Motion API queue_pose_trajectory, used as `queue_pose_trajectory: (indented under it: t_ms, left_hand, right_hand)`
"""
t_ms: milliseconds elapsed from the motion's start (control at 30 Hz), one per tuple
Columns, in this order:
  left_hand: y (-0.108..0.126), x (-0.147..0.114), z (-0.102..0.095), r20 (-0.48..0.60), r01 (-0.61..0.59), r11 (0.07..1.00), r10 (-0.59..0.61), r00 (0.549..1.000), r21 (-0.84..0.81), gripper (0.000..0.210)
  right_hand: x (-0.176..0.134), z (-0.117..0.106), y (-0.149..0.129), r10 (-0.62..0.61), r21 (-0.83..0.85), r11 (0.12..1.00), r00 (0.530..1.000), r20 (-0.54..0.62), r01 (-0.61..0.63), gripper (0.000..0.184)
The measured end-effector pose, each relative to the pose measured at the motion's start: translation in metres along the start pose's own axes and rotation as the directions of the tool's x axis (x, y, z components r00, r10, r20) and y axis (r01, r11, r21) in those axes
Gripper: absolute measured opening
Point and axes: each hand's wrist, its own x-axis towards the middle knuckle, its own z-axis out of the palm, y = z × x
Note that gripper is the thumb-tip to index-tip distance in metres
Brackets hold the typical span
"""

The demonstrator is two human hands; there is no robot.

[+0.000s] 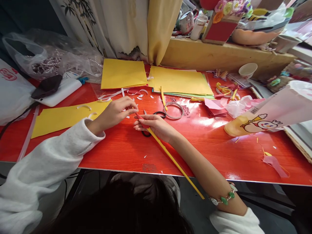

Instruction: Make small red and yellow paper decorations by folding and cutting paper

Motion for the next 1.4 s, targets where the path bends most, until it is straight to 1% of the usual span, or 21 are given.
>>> queue_pose_trajectory:
  t_ms: [67, 133, 200, 367, 567, 800, 933, 1167, 1400]
  left_hand:
    - [0.000, 0.000, -0.001, 0.036, 0.090, 0.995, -0.089, 0.995, -0.048, 0.019]
    - [0.000, 0.000, -0.001, 0.098, 0.171, 0.979, -0.160, 0.982, -0.116, 0.022]
    - [0.000, 0.000, -0.001, 0.136, 0.216, 0.961, -0.194, 0.972, -0.173, 0.023]
    - [-0.002, 0.001, 0.001, 0.162, 0.312, 0.910, -0.277, 0.947, -0.274, 0.020]
    - [0.000, 0.002, 0.001, 0.164, 0.331, 0.863, -0.289, 0.943, -0.381, 0.018]
    - [0.002, 0.003, 0.002, 0.150, 0.368, 0.833, -0.336, 0.930, -0.414, 0.024]
    - [0.001, 0.002, 0.005, 0.161, 0.378, 0.812, -0.343, 0.926, -0.445, 0.028]
    - [0.001, 0.001, 0.007, 0.130, 0.338, 0.844, -0.313, 0.941, -0.416, 0.030]
    - [0.001, 0.001, 0.009, 0.133, 0.352, 0.837, -0.327, 0.936, -0.420, 0.024]
  right_hand:
    - [0.000, 0.000, 0.000, 0.001, 0.003, 1.000, 1.000, -0.009, -0.001, 0.015]
    - [-0.001, 0.000, -0.001, 0.000, 0.001, 1.000, 1.000, -0.012, 0.000, 0.014]
    - [-0.001, 0.001, -0.001, -0.004, -0.003, 1.000, 1.000, -0.009, 0.004, 0.015]
    - [0.000, 0.000, -0.001, -0.002, -0.008, 1.000, 1.000, -0.009, 0.001, 0.014]
    - [0.000, 0.000, -0.001, 0.003, -0.016, 1.000, 1.000, -0.002, -0.003, 0.012]
    - [0.000, -0.002, 0.000, 0.000, -0.010, 1.000, 1.000, 0.015, 0.000, 0.013]
    - [0.000, -0.004, 0.001, -0.001, -0.019, 1.000, 1.000, 0.025, 0.001, 0.012]
    - [0.001, -0.004, 0.002, 0.001, -0.025, 1.000, 0.999, 0.035, -0.001, 0.011]
    - [0.000, -0.002, 0.001, 0.019, -0.021, 1.000, 1.000, 0.017, -0.018, 0.011]
